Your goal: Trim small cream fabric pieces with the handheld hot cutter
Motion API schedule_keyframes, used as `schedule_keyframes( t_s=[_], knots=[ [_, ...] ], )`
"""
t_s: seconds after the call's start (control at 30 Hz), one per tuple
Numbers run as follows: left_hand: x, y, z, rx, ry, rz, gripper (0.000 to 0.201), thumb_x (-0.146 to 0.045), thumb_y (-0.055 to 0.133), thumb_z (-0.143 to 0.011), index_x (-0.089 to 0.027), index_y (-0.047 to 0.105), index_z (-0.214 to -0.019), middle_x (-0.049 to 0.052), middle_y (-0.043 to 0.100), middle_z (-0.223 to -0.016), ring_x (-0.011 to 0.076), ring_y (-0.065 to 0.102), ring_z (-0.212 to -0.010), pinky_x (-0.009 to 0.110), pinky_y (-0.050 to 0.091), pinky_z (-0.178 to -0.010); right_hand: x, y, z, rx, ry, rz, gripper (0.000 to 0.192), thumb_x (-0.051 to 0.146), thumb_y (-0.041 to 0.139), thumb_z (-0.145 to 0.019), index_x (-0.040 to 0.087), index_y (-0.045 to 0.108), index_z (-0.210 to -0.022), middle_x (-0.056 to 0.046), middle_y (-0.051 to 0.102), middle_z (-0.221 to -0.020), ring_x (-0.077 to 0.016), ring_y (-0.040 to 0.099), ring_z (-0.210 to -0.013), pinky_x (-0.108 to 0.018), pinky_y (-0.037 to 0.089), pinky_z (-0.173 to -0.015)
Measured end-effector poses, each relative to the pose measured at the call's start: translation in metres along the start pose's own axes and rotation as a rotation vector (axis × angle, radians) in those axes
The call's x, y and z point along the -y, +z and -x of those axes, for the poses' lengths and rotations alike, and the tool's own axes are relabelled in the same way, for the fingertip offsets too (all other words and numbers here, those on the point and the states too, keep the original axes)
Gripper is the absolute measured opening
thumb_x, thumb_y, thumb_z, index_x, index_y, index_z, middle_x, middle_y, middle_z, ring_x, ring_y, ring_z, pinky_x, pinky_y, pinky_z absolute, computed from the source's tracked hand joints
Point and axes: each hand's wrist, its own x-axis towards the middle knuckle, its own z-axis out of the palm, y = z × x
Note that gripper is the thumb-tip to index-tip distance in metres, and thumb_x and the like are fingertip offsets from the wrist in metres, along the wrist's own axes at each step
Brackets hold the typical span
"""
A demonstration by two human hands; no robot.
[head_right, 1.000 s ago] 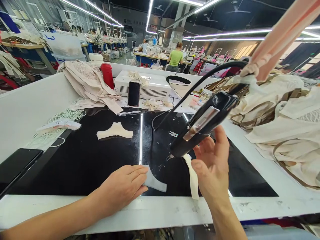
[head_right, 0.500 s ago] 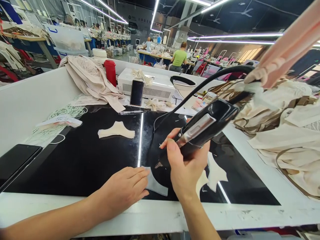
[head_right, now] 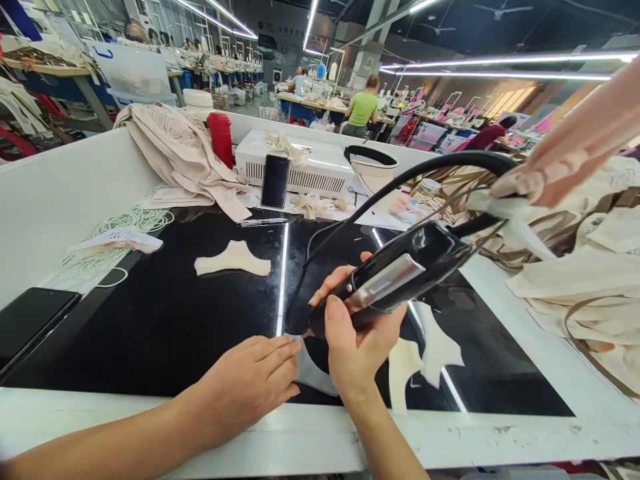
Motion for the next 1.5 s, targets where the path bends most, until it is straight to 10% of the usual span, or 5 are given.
schedule_keyframes(
  t_s=[1.5],
  knots=[
    [0.0, 0.001, 0.002, 0.049, 0.028, -0.027, 0.024, -0.033, 0.055, -0.103, -0.011, 0.064, -0.103, 0.012, 0.072, -0.12, 0.0227, 0.068, -0.114, 0.033, 0.055, -0.083, 0.008, 0.009, -0.005, 0.001, 0.103, -0.086, 0.037, 0.03, 0.072, -0.084, 0.028, 0.057, -0.117, 0.004, 0.063, -0.084, -0.0137, 0.061, -0.066, -0.031, 0.056, -0.058]
  ],
)
